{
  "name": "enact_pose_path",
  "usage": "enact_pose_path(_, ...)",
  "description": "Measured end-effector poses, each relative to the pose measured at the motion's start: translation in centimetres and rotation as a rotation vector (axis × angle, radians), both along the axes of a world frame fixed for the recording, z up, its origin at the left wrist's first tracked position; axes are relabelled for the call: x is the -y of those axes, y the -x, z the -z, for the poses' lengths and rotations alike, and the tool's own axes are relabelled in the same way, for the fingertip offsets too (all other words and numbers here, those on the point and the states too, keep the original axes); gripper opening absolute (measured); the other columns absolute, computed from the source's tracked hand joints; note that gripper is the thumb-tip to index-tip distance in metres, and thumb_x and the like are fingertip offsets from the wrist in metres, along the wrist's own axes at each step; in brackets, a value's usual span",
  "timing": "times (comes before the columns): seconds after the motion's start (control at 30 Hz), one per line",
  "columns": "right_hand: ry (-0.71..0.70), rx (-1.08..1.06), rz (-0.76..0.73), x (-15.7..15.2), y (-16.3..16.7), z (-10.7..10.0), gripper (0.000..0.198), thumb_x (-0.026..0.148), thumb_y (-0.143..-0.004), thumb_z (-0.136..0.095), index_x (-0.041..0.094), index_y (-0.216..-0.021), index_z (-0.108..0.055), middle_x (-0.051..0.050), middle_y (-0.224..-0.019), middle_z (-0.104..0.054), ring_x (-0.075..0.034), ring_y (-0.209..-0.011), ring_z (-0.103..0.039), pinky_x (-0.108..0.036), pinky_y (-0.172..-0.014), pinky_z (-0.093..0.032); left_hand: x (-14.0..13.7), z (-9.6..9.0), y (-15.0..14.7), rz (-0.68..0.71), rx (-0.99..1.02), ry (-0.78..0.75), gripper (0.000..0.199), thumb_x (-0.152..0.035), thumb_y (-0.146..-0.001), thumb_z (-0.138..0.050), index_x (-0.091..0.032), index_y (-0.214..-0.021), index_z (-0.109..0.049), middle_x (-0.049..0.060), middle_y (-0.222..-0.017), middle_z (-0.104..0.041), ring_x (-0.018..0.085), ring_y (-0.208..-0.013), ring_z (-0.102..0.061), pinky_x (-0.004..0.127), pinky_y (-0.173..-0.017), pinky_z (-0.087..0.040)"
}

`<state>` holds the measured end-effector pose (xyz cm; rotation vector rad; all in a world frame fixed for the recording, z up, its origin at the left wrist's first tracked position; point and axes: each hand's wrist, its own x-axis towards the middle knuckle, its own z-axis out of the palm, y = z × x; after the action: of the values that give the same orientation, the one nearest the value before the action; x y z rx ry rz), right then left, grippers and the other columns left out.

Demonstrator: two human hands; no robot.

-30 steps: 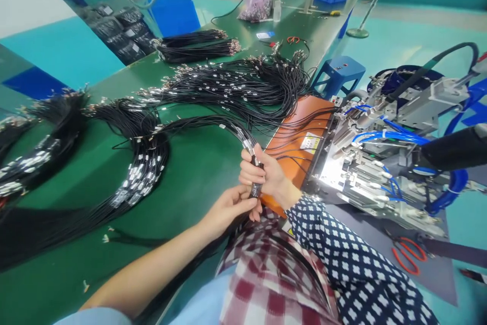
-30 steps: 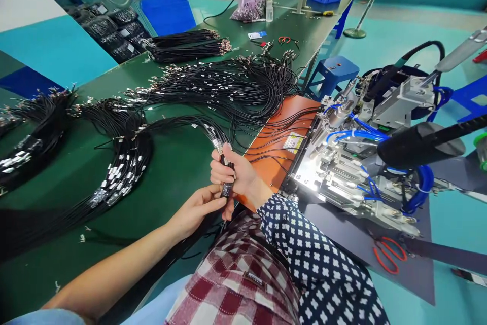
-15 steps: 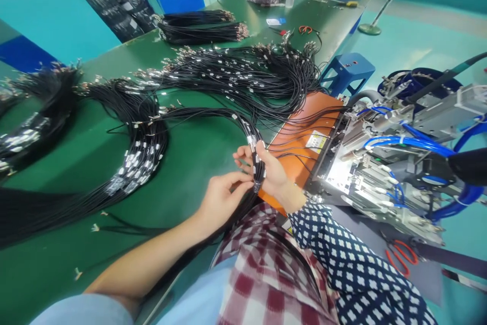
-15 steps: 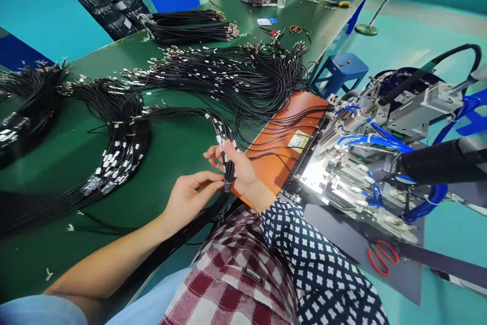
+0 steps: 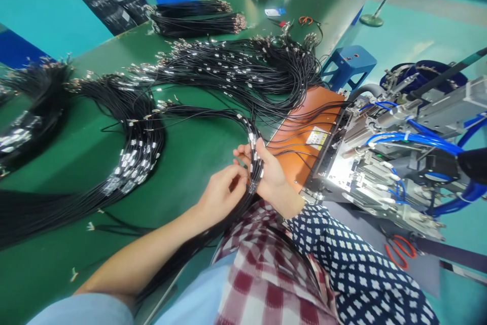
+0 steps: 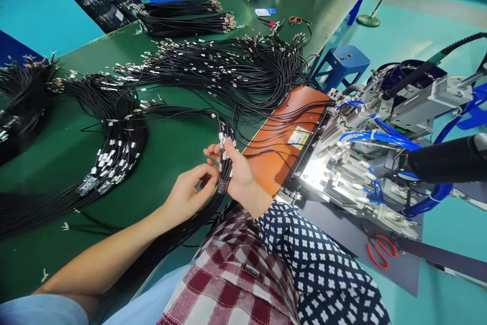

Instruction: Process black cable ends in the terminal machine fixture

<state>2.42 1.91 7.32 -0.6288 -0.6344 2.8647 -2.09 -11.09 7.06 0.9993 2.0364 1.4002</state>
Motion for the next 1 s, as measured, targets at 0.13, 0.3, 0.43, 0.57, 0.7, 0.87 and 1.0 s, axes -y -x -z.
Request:
enact_pose_path(0.13, -0.015, 0.012, -0.013, -0.2, -0.1, 0.2, 0.036, 0.051, -0.083, -0.066, 0.018, -0.071, -0.064, -0.001, -0.086, -0.066, -0.014, -0.092, -0.063, -0.024, -0.082, -0.050, 0.1, 0.5, 0.5, -0.004, 0.259, 0.005, 0.014, -0.027, -0.085, -0.059, -0.017, -0.075, -0.058, -0.001, -0.070, -0.057, 0.012, -0.063, -0.049, 0.023, -0.063, -0.040)
enact_pose_path(0.3, -0.259, 0.059, -0.074, -0.6, -0.3, 0.6, 0.044, 0.063, -0.080, -0.062, 0.019, -0.077, -0.066, -0.003, -0.089, -0.066, -0.016, -0.095, -0.061, -0.026, -0.084, -0.049, 0.1, 0.3, 0.7, 0.109, 0.493, -0.022, 0.022, -0.034, -0.080, -0.070, -0.015, -0.091, -0.066, 0.005, -0.088, -0.067, 0.017, -0.083, -0.059, 0.027, -0.079, -0.045)
enact_pose_path(0.43, -0.503, 0.131, -0.146, -1.3, -1.0, 0.0, 0.050, 0.066, -0.080, -0.059, 0.017, -0.080, -0.067, -0.004, -0.088, -0.067, -0.016, -0.087, -0.060, -0.027, -0.080, -0.048, -0.4, 1.1, 1.1, 0.301, 0.731, 0.052, 0.035, -0.044, -0.075, -0.074, -0.012, -0.089, -0.070, 0.006, -0.084, -0.068, 0.015, -0.076, -0.059, 0.026, -0.074, -0.044)
enact_pose_path(0.57, -0.655, 0.181, -0.120, -2.6, -3.3, -0.4, 0.043, 0.060, -0.080, -0.063, 0.018, -0.087, -0.065, -0.005, -0.088, -0.067, -0.018, -0.088, -0.061, -0.032, -0.082, -0.048, -0.9, 1.3, 0.4, 0.502, 0.972, 0.045, 0.041, -0.048, -0.069, -0.079, -0.012, -0.086, -0.070, 0.008, -0.080, -0.068, 0.017, -0.075, -0.061, 0.029, -0.075, -0.046)
enact_pose_path(0.7, -0.753, 0.181, 0.027, -1.9, -7.3, 0.0, 0.041, 0.052, -0.082, -0.066, 0.022, -0.109, -0.061, -0.004, -0.109, -0.065, -0.018, -0.105, -0.058, -0.035, -0.096, -0.044, -1.4, 0.1, -0.5, 0.431, 0.861, -0.066, 0.035, -0.040, -0.073, -0.078, -0.012, -0.091, -0.068, 0.007, -0.081, -0.067, 0.018, -0.078, -0.062, 0.029, -0.077, -0.047)
enact_pose_path(0.87, -0.645, 0.042, -0.071, 3.0, -9.2, 1.0, 0.053, 0.039, -0.071, -0.080, 0.022, -0.115, -0.055, -0.005, -0.113, -0.062, -0.019, -0.105, -0.058, -0.036, -0.096, -0.045, -4.2, -0.9, -0.1, 0.070, 0.514, -0.141, 0.034, -0.036, -0.074, -0.076, -0.016, -0.097, -0.063, 0.001, -0.082, -0.062, 0.012, -0.070, -0.054, 0.021, -0.064, -0.044)
enact_pose_path(1.0, -0.428, 0.124, 0.212, 4.3, -7.3, 2.8, 0.031, 0.047, -0.081, -0.068, 0.021, -0.087, -0.052, 0.006, -0.068, -0.047, -0.009, -0.056, -0.044, -0.025, -0.056, -0.041, -5.1, -1.8, 0.8, 0.179, 0.160, 0.019, 0.020, -0.035, -0.083, -0.065, -0.016, -0.090, -0.062, 0.001, -0.075, -0.060, 0.012, -0.064, -0.052, 0.024, -0.060, -0.042)
